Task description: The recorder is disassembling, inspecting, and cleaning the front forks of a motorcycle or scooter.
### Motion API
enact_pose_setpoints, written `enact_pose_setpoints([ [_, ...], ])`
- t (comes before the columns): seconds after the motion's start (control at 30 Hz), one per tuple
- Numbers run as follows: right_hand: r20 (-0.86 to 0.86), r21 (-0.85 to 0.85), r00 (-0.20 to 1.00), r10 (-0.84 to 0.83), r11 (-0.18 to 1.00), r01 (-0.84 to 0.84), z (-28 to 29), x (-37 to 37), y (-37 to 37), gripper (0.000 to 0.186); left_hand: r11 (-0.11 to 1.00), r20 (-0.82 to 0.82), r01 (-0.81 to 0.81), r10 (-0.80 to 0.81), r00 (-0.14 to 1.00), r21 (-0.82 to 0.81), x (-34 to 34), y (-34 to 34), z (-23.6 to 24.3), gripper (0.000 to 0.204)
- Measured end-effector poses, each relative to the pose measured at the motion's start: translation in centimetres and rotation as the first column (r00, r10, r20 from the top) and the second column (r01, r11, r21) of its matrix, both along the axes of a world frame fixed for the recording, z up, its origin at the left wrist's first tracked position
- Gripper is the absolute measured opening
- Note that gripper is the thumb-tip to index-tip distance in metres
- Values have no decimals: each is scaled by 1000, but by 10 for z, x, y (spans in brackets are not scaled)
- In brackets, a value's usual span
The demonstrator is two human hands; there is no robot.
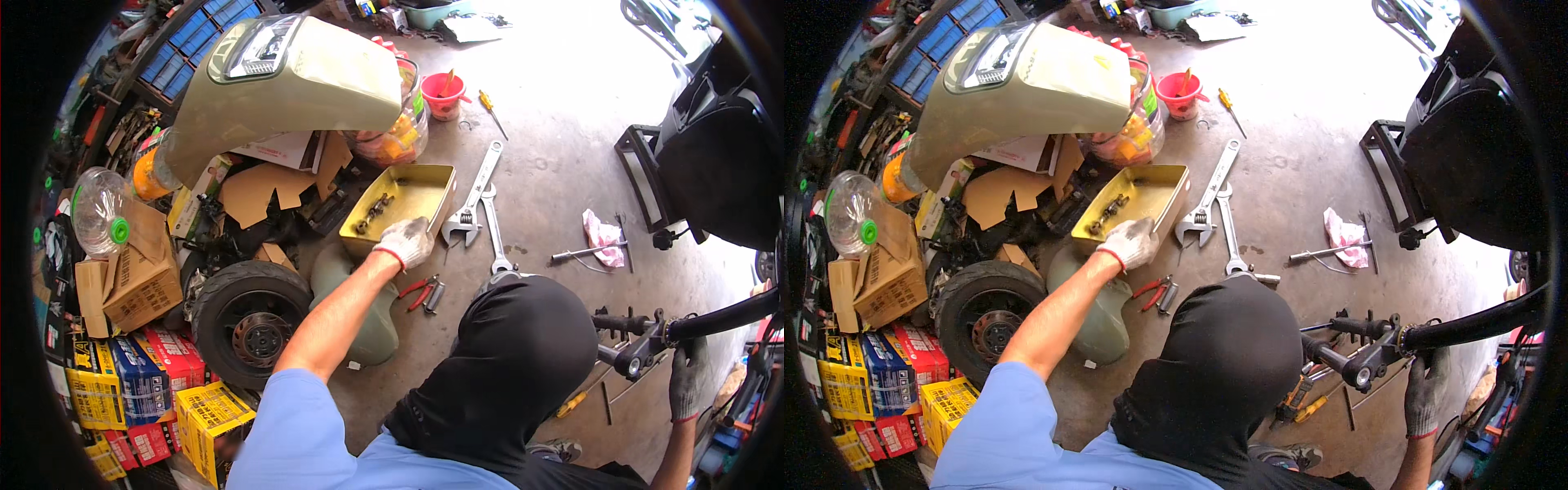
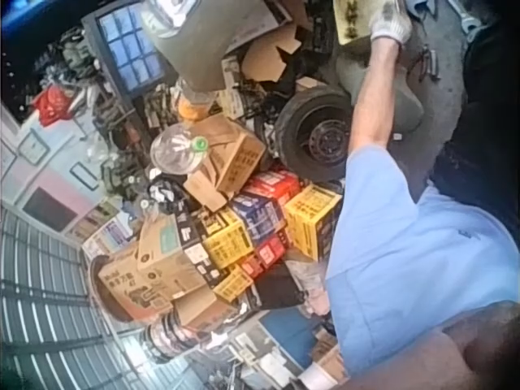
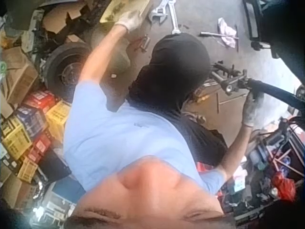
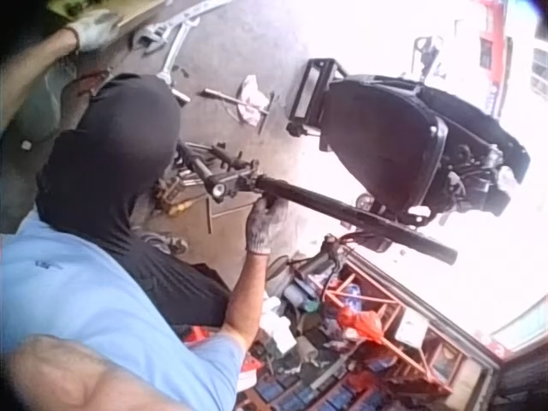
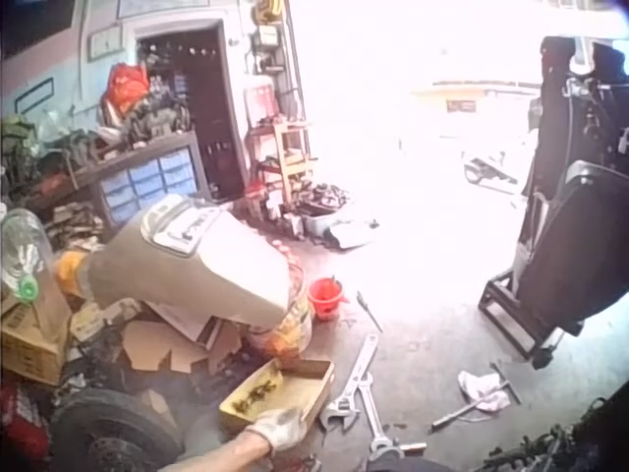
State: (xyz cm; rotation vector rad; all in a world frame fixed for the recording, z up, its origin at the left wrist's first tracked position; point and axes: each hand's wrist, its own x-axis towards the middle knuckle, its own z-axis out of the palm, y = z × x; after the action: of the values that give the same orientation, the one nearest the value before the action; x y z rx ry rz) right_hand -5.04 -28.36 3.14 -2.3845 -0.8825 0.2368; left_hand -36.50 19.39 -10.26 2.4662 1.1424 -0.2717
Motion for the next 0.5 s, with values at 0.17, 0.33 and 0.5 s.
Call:
enact_pose_setpoints([
  [0.17,0,-20,1000,24,1000,-24,6,-2,4,42,995,-86,56,-63,994,-79,28,14,26,32],
  [0.33,7,-33,1000,21,999,-20,0,0,1,45,995,-53,99,-99,994,-12,31,2,-8,33],
  [0.5,2,58,997,-82,995,82,-5,1,-9,46,1000,133,-7,11,991,-26,23,-18,-81,48],
])
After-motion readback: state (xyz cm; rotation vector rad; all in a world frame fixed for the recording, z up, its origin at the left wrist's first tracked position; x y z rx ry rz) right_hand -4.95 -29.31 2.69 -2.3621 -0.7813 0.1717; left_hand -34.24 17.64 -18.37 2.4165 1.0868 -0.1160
